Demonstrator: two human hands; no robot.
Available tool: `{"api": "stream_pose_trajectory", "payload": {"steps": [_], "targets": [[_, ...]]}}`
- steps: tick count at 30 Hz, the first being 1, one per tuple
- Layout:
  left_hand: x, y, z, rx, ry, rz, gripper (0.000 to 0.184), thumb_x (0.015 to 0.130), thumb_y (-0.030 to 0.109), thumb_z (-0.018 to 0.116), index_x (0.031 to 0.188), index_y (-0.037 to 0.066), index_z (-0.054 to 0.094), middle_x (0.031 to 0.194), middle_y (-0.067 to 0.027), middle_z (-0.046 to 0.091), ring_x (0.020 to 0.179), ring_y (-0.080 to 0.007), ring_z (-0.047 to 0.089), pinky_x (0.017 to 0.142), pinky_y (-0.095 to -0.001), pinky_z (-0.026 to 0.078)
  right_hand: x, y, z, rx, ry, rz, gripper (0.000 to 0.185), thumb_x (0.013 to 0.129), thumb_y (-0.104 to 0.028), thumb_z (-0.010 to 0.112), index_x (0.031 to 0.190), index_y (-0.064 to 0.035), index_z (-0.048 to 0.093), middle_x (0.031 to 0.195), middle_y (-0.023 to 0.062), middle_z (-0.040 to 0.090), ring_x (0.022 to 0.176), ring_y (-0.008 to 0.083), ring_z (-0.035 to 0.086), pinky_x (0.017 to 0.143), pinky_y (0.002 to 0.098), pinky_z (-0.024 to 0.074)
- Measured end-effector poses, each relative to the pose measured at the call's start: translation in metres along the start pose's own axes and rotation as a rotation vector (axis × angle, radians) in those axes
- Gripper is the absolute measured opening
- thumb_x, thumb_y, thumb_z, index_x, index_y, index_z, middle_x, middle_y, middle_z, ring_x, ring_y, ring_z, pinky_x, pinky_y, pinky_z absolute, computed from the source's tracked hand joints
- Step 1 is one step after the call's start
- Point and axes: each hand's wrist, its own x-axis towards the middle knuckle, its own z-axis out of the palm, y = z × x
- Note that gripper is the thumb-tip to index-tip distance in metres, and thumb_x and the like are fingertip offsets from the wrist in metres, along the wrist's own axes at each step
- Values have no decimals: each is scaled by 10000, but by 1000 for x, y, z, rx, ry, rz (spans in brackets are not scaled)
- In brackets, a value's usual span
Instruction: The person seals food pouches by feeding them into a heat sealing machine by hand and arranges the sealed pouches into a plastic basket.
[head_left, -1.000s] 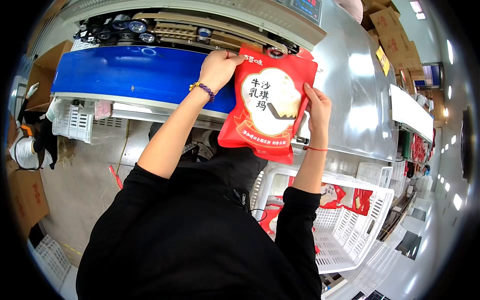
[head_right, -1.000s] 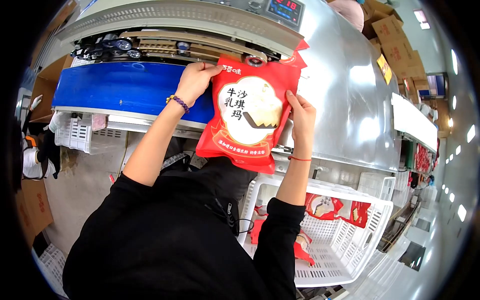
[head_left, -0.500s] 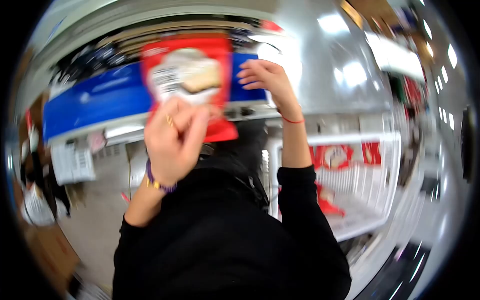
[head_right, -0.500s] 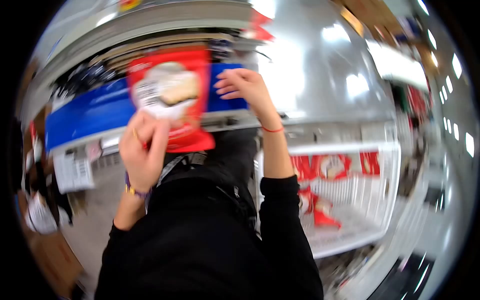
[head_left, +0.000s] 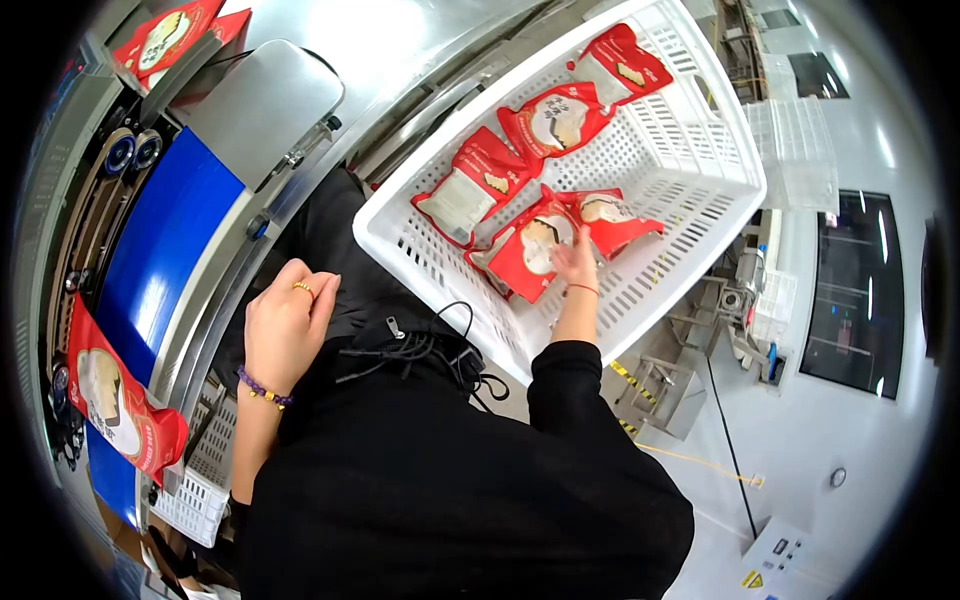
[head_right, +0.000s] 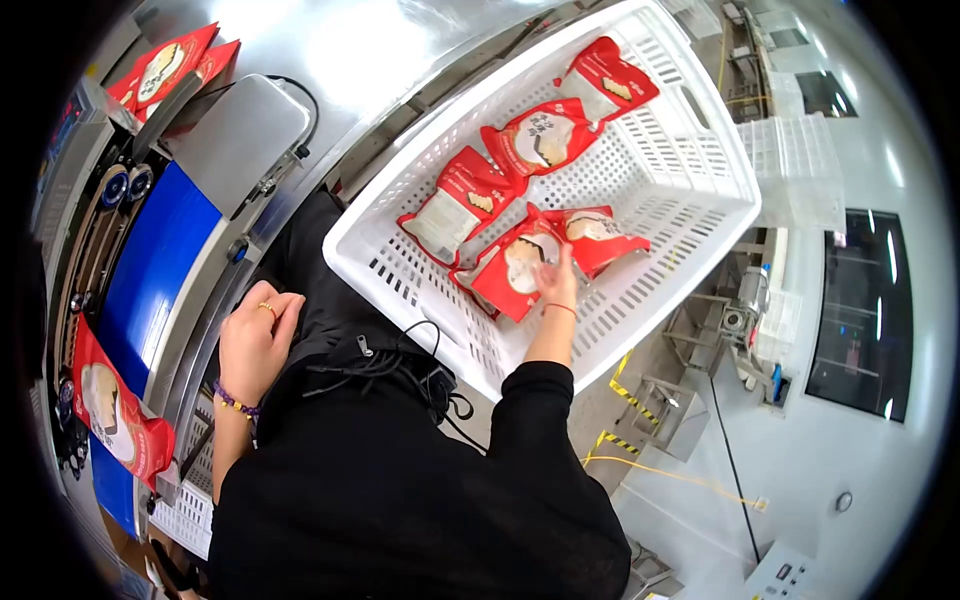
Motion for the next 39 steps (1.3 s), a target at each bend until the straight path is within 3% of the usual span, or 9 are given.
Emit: {"api": "stream_pose_trajectory", "payload": {"steps": [4,6,12,13,16,26,28,31,39], "targets": [[3,-7,4,29,-10,20,110,867,132,663,808,40,666,721,-81,514,579,-276,567,533,-373,458,90,-4,-43,155,338,-290,597,857,-502,679,1162,5,603,881,95,679,679,306,620,640,421,520],[2,-11,1,81,-24,-24,80,860,126,663,838,50,667,747,-79,526,638,-272,588,572,-373,480,71,-18,-17,-568,819,-565,484,922,-328,597,940,155,629,912,264,683,768,313,665,694,449,517],[0,-28,-14,229,111,67,283,835,88,657,1114,50,629,1135,-124,588,1070,-320,570,903,-398,485,-64,-73,87,-601,360,-1494,492,900,-307,649,978,176,603,921,344,650,786,434,643,717,498,488],[-2,-34,-17,250,111,66,314,835,97,656,1145,57,623,1195,-137,567,1143,-323,537,960,-409,456,-73,-84,90,-762,533,-1144,404,906,-244,643,1025,140,601,928,283,669,783,366,652,708,436,505],[-3,-38,-32,320,159,126,383,837,131,669,1209,74,597,1285,-146,514,1217,-318,494,1021,-413,424,-139,-113,134,-45,-102,-1022,224,871,-97,633,1041,45,605,972,126,656,854,191,647,701,287,506],[-15,-17,-81,-500,271,118,871,727,353,826,1411,26,398,1417,-181,417,1323,-340,387,1106,-411,316,-353,-55,273,-214,-1279,-875,405,769,-44,551,1140,110,604,1106,202,649,1050,260,619,979,366,454],[-24,-14,-93,-1071,-52,-215,507,799,193,793,1231,17,595,1121,-107,663,988,-147,629,882,-308,509,-351,-30,294,-239,-1332,-848,451,790,-7,534,1229,95,551,1174,190,622,1108,253,589,1013,375,427],[-26,-20,-77,-935,534,-112,285,815,162,758,1031,-7,683,892,-82,716,752,-116,662,682,-265,527,-346,8,302,-251,-1386,-510,516,947,-90,522,1417,15,338,1407,163,456,1282,276,472,1075,432,384],[-18,-41,-89,-780,409,-133,298,820,131,766,1078,-4,698,980,-96,721,839,-87,640,749,-245,513,-320,42,318,-458,-1277,-546,489,890,49,599,1349,-7,442,1324,117,521,1196,248,519,1051,390,405]]}}
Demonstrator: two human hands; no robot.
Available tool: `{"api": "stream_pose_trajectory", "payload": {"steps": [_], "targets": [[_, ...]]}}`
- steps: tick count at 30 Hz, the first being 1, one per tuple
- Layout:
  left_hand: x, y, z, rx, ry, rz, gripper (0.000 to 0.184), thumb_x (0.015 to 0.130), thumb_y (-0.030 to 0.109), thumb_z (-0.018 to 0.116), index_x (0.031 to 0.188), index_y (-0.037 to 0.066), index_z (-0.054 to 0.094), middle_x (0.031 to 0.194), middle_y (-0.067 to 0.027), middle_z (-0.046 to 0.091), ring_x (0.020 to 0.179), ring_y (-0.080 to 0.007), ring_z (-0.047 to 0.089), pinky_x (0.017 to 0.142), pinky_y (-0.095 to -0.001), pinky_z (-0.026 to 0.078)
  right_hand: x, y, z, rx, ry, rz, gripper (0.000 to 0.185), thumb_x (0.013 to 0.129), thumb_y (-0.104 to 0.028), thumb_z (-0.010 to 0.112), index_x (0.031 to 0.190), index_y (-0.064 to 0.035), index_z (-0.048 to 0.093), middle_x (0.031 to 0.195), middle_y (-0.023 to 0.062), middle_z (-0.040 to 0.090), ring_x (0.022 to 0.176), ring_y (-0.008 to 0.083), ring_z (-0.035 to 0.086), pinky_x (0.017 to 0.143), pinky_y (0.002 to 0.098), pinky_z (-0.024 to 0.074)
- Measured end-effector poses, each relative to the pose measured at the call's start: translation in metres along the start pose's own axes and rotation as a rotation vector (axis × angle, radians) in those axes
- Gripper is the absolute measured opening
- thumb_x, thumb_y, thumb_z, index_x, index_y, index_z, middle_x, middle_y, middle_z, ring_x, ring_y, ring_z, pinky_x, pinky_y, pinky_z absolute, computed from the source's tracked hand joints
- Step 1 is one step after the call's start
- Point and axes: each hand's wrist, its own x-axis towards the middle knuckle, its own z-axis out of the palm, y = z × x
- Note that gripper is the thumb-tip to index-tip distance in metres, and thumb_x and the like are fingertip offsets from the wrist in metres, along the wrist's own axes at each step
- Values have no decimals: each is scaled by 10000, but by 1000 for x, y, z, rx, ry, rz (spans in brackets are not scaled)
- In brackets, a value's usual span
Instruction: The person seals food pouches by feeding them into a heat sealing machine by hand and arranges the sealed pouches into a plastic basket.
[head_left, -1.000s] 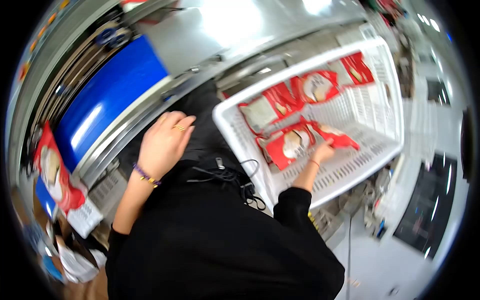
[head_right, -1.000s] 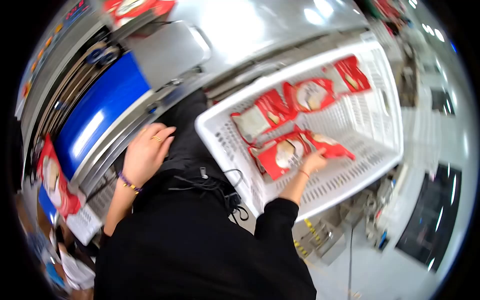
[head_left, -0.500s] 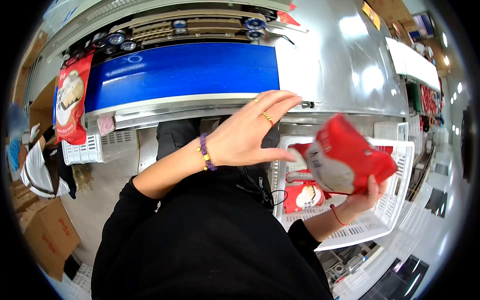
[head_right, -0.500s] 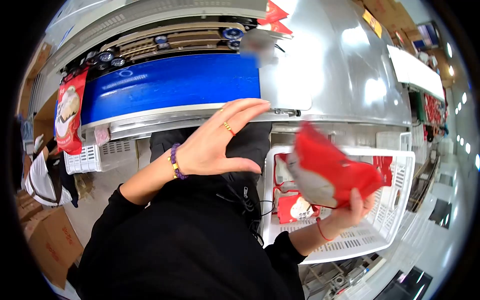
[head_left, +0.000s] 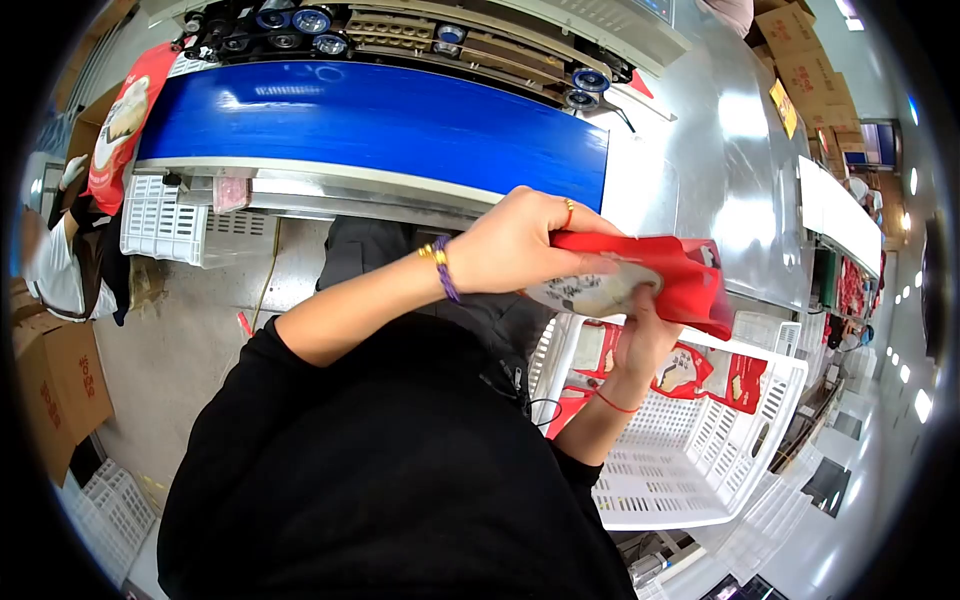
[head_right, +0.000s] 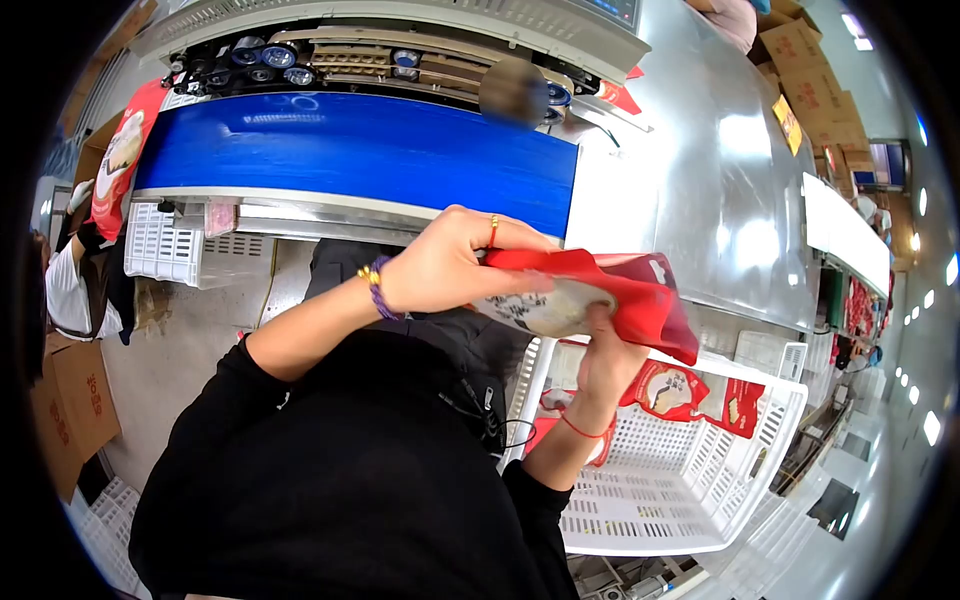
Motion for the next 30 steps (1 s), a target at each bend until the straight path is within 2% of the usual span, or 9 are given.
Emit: {"api": "stream_pose_trajectory", "payload": {"steps": [5,7,9,12,17,20,21,24,30], "targets": [[29,4,-2,-19,-258,-257,322,909,299,690,1007,-7,706,877,-29,706,777,-34,559,668,-235,475,22,-13,-18,259,63,-32,429,954,-100,594,1349,-20,446,1317,123,536,1164,227,547,1008,379,454],[48,-26,10,-44,-103,-98,279,895,271,707,962,0,708,844,-13,686,737,-51,545,663,-241,465,35,-13,-22,281,87,-45,410,957,-124,601,1325,1,472,1298,123,553,1131,214,568,994,367,464],[69,-41,12,239,110,67,200,792,213,798,877,42,739,797,14,664,638,-63,497,617,-217,431,54,-8,-30,-13,222,-87,339,954,-144,618,1225,51,557,1215,117,611,1042,182,597,935,325,484],[90,-54,23,74,254,-167,226,749,236,832,855,54,753,740,40,657,600,-10,453,554,-202,399,77,-3,-35,-202,253,-155,280,945,-163,641,1109,64,634,1095,85,665,957,133,605,847,276,482],[110,-61,23,-104,216,-302,308,860,317,741,852,10,729,645,30,608,482,-21,455,437,-191,371,109,3,-66,-181,169,12,263,944,-179,646,1066,53,658,1032,69,685,901,109,610,809,255,479],[122,-65,24,-137,262,-385,305,878,293,716,870,-12,709,597,23,565,432,-35,429,389,-205,347,127,-14,-70,-674,150,-64,241,932,-184,663,997,44,701,854,30,688,774,60,575,700,227,461],[127,-74,22,-225,291,-426,290,886,271,698,876,-19,698,581,21,540,415,-40,410,372,-214,335,138,-15,-71,-348,149,-11,273,916,-151,671,1068,76,674,929,68,702,782,89,601,708,240,487],[135,-80,15,-328,370,-457,222,872,193,669,794,-13,638,548,11,478,387,-68,390,341,-246,312,169,-12,-70,-181,56,111,340,919,-127,658,1170,94,594,948,100,691,802,108,640,681,210,500],[131,-83,-28,-394,492,-454,259,845,149,674,651,44,538,528,16,435,378,-83,364,339,-267,221,194,4,-23,-184,39,93,247,869,-94,718,839,-114,473,747,22,649,562,41,561,451,177,400]]}}
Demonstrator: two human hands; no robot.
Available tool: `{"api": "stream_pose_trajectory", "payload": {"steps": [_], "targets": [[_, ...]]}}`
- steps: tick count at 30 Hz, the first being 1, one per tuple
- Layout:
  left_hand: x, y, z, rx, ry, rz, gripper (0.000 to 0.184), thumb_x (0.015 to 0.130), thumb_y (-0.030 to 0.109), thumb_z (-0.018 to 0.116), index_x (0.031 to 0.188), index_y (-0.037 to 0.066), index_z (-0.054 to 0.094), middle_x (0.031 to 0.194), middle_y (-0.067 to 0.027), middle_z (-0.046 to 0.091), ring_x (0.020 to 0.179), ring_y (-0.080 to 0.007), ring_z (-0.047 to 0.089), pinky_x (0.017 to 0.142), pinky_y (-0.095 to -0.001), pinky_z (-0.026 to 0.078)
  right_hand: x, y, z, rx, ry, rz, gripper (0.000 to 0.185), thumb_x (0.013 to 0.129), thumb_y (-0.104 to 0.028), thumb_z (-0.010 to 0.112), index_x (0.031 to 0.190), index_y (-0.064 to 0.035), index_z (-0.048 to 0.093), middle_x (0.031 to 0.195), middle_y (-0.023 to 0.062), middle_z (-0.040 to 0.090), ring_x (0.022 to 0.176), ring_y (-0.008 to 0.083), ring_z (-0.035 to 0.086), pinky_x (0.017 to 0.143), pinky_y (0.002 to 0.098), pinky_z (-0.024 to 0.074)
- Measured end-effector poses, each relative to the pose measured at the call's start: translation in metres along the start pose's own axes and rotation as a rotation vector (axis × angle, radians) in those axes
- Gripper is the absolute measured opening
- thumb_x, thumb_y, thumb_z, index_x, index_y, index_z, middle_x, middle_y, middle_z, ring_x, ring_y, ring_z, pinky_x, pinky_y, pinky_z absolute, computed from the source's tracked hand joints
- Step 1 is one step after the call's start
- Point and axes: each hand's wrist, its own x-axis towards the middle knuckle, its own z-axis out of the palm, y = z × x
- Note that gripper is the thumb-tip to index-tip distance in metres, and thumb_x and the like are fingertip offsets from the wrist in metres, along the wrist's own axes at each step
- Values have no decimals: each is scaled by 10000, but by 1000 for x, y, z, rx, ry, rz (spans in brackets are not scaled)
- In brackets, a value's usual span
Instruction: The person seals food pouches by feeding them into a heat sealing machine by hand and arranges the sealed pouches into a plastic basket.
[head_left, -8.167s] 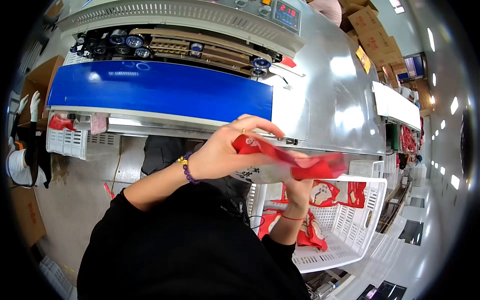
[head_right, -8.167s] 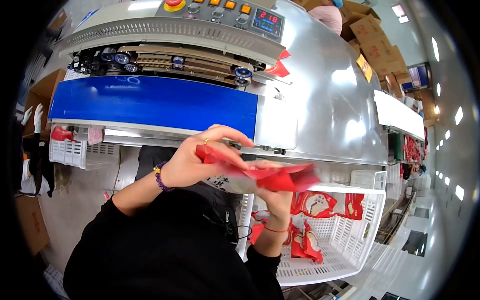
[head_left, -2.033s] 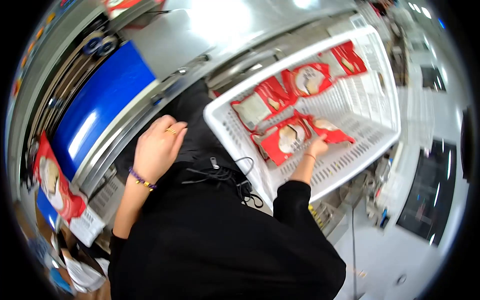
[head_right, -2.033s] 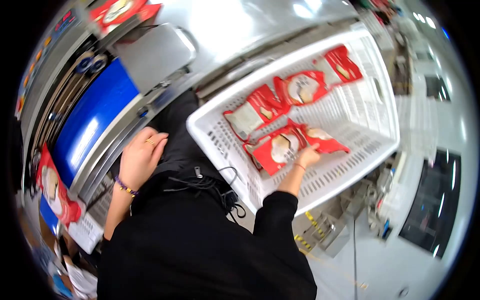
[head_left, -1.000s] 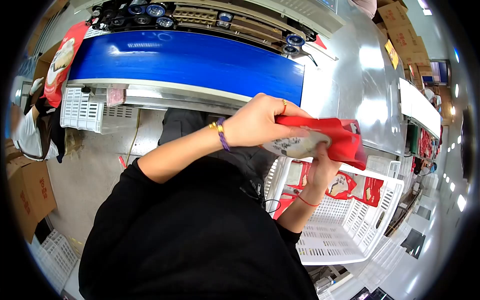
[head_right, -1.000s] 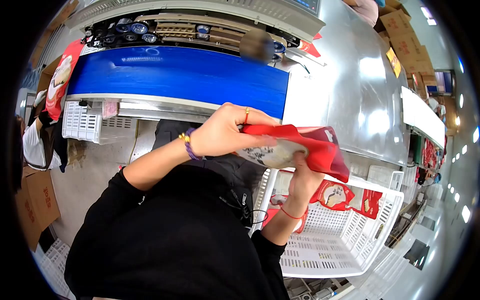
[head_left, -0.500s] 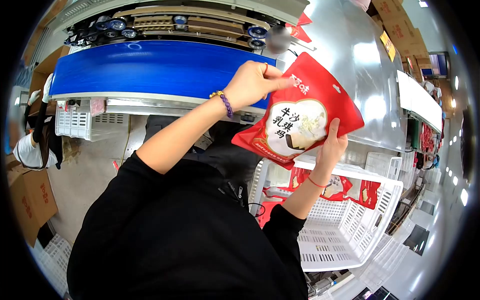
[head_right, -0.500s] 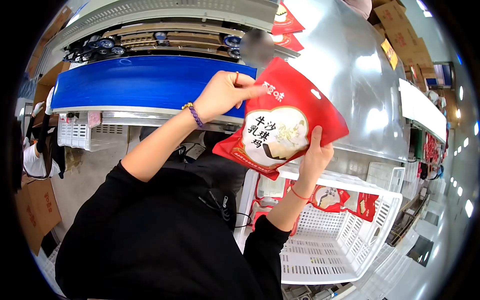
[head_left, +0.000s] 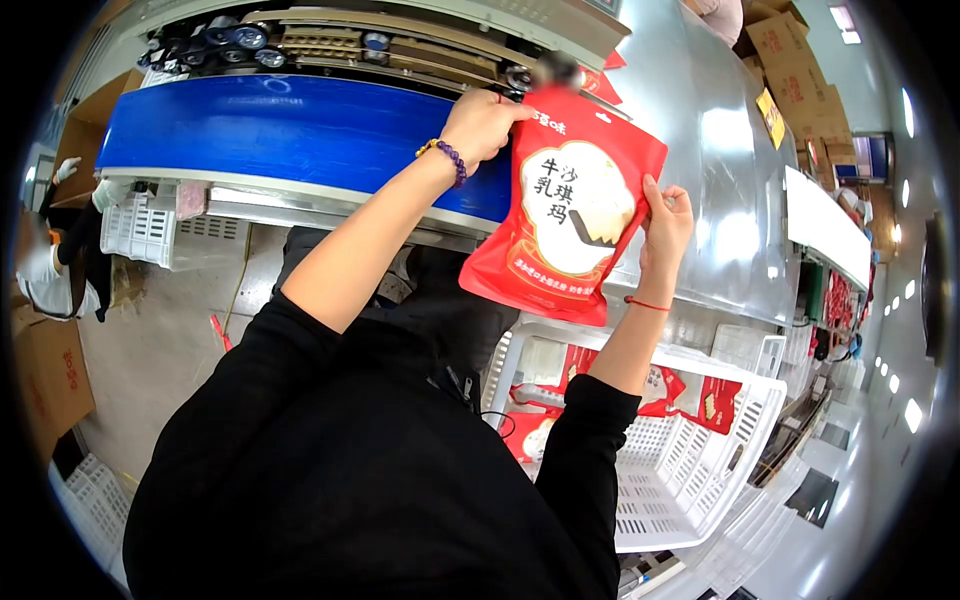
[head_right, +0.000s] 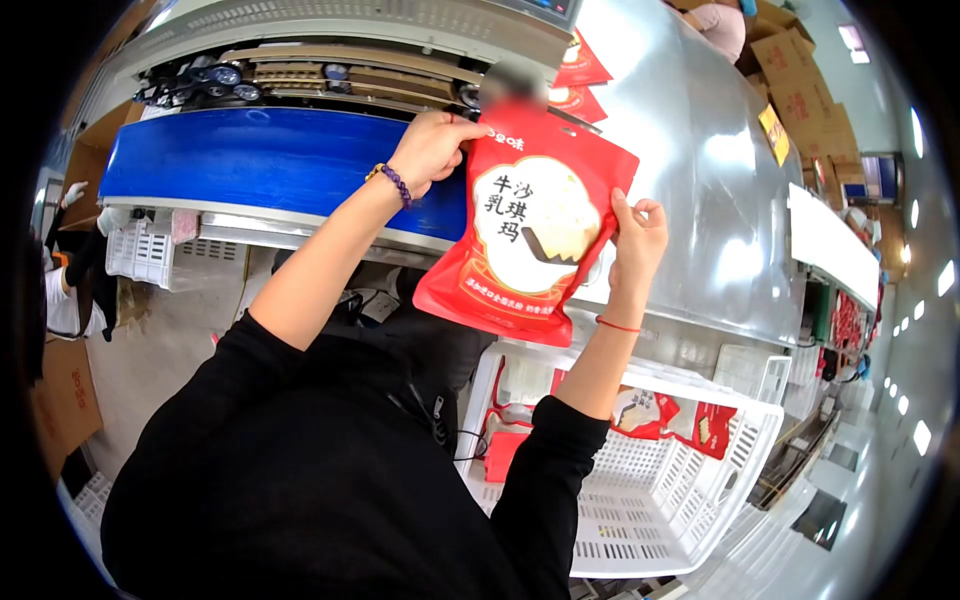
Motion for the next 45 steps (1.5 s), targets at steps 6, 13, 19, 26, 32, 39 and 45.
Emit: {"api": "stream_pose_trajectory", "payload": {"steps": [6,13,19,26,32,39,45], "targets": [[-9,11,-35,237,182,192,242,842,228,695,724,33,615,520,37,444,377,-50,318,358,-261,187,0,-2,40,-11,-77,7,320,869,-71,712,755,-157,425,692,-46,565,560,31,526,453,181,396],[-59,44,-90,699,323,204,384,901,378,558,789,56,735,685,-103,693,598,-224,675,615,-345,520,-2,5,81,13,-200,62,414,845,-80,735,722,-154,346,650,-24,523,543,57,507,449,208,418],[-147,65,-109,849,474,819,184,927,116,596,844,4,717,670,-47,590,597,-118,557,552,-259,422,-31,3,131,51,-292,92,381,872,-108,710,736,-117,355,781,137,672,644,162,666,556,263,557],[-181,12,-17,996,-371,1067,20,801,39,698,814,41,683,678,-53,566,542,-206,553,488,-315,432,-144,12,-37,286,-688,197,299,889,-196,687,816,-94,415,959,187,665,790,243,705,582,280,589],[-168,-72,26,1271,-833,977,102,823,135,697,767,65,648,705,-36,527,593,-215,587,527,-327,485,-283,145,-200,284,136,602,297,863,-214,725,981,-41,514,1010,138,652,878,207,662,727,313,572],[-162,-91,41,1353,-888,832,113,846,154,671,764,81,647,713,-39,534,601,-217,594,540,-331,485,-300,348,-263,191,654,927,724,823,-338,765,1357,11,423,1280,143,531,1210,321,485,1009,482,400],[-153,-87,37,1406,-817,774,115,852,160,662,769,84,645,716,-50,518,609,-227,583,536,-339,477,-256,400,-233,534,931,839,790,715,-488,815,1291,-68,474,1283,52,537,972,254,561,761,489,461]]}}
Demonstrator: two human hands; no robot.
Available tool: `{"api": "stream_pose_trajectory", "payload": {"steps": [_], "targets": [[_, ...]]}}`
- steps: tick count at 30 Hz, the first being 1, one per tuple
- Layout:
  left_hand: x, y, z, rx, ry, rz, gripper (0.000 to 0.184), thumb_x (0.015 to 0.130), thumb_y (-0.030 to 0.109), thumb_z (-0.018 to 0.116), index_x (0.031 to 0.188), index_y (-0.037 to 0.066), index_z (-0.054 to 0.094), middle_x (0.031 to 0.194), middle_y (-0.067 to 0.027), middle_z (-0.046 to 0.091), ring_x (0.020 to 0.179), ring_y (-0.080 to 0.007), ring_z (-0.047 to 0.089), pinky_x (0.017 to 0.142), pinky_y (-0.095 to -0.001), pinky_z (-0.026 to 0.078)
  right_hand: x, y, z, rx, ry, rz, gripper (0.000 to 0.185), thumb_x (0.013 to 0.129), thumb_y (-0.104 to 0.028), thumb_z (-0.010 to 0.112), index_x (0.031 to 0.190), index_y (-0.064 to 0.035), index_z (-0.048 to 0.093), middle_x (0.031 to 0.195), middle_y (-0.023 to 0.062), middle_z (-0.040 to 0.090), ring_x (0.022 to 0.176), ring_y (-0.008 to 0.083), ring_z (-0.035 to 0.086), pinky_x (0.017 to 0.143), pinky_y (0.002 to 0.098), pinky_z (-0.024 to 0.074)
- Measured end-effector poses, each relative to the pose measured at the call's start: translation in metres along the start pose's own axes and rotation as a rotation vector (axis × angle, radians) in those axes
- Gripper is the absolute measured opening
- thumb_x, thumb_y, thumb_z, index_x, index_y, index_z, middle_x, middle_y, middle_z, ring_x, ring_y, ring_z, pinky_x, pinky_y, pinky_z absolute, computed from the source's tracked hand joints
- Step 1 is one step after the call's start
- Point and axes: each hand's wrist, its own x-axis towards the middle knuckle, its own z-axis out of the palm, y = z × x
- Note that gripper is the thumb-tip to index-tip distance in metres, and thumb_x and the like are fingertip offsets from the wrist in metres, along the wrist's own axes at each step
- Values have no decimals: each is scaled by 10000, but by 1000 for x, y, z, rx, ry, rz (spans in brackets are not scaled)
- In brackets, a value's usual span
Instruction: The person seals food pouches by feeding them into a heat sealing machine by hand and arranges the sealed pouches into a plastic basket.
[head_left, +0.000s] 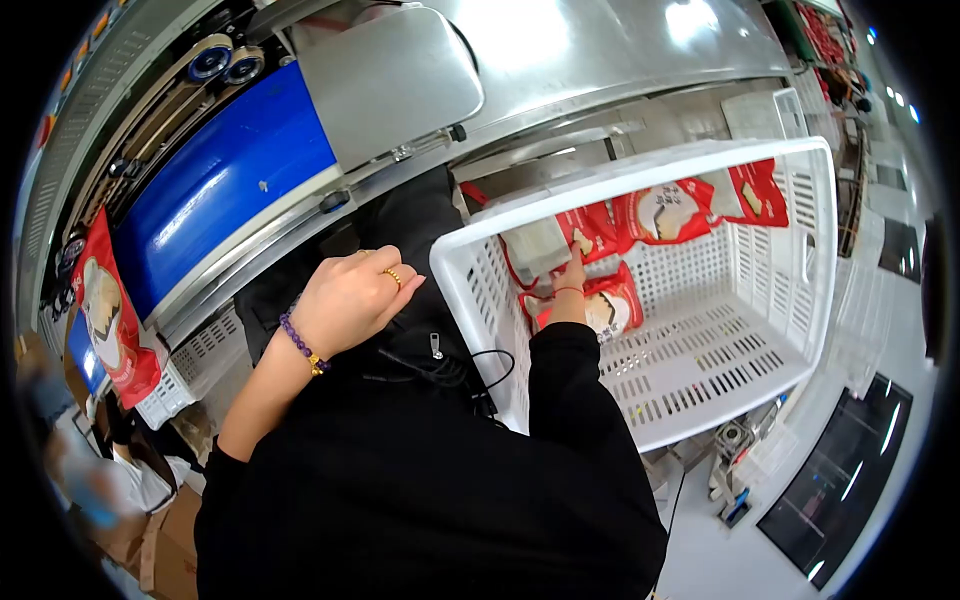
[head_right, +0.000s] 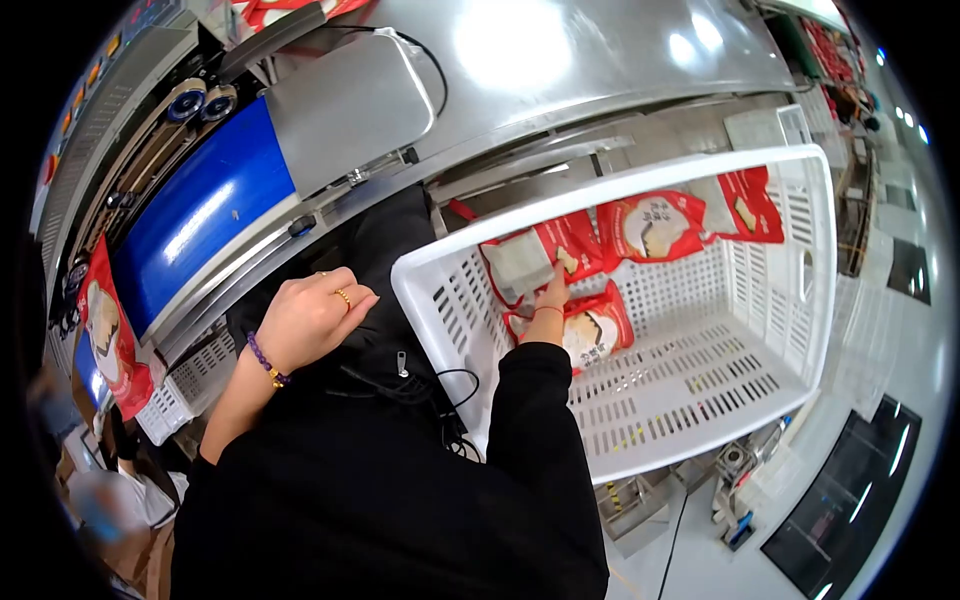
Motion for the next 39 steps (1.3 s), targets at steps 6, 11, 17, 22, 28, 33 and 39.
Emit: {"api": "stream_pose_trajectory", "payload": {"steps": [6,11,17,22,28,33,39], "targets": [[2,-5,2,-12,-57,12,152,871,191,648,765,83,638,714,-50,507,631,-227,585,557,-343,484,-23,-9,7,-125,-38,-125,726,715,-372,839,1313,-145,496,1175,34,604,982,202,571,783,378,454],[0,-6,-5,3,18,31,83,857,173,665,893,99,652,811,-18,550,789,-195,599,670,-316,516,-125,-9,19,33,-135,-343,337,781,-150,777,1065,-117,600,996,-7,625,574,62,441,421,226,307],[-10,-8,-24,18,179,65,440,824,150,689,1249,114,585,1247,-115,530,1173,-301,516,950,-387,464,-226,-93,-16,-104,-373,-711,386,912,-65,614,1284,-19,521,1250,98,565,1114,215,557,971,377,452],[-16,4,-52,-216,339,179,708,768,236,761,1385,68,459,1396,-165,427,1304,-345,422,1063,-428,388,-320,-160,-19,-167,-484,-1095,488,882,-57,640,1327,17,454,1277,131,546,1136,243,559,994,387,445],[-36,14,-87,-815,410,126,914,703,299,844,1437,25,373,1479,-160,370,1369,-312,365,1104,-413,330,-427,-136,97,-458,-1089,-1000,518,764,-9,755,1215,57,508,1089,167,649,998,269,643,881,425,520],[-74,-3,-99,-1004,659,-64,295,833,94,707,1094,-29,647,958,-110,690,810,-171,651,728,-273,514,-474,-79,175,-61,-1301,-731,426,796,-12,753,1162,18,537,1051,104,635,978,185,604,893,327,491],[-86,-24,-99,-653,852,-53,217,835,133,741,993,-8,691,880,-92,707,734,-124,638,672,-259,499,-471,-62,200,-283,-1226,-947,210,868,35,663,1050,19,559,1075,142,650,954,171,616,894,322,482]]}}
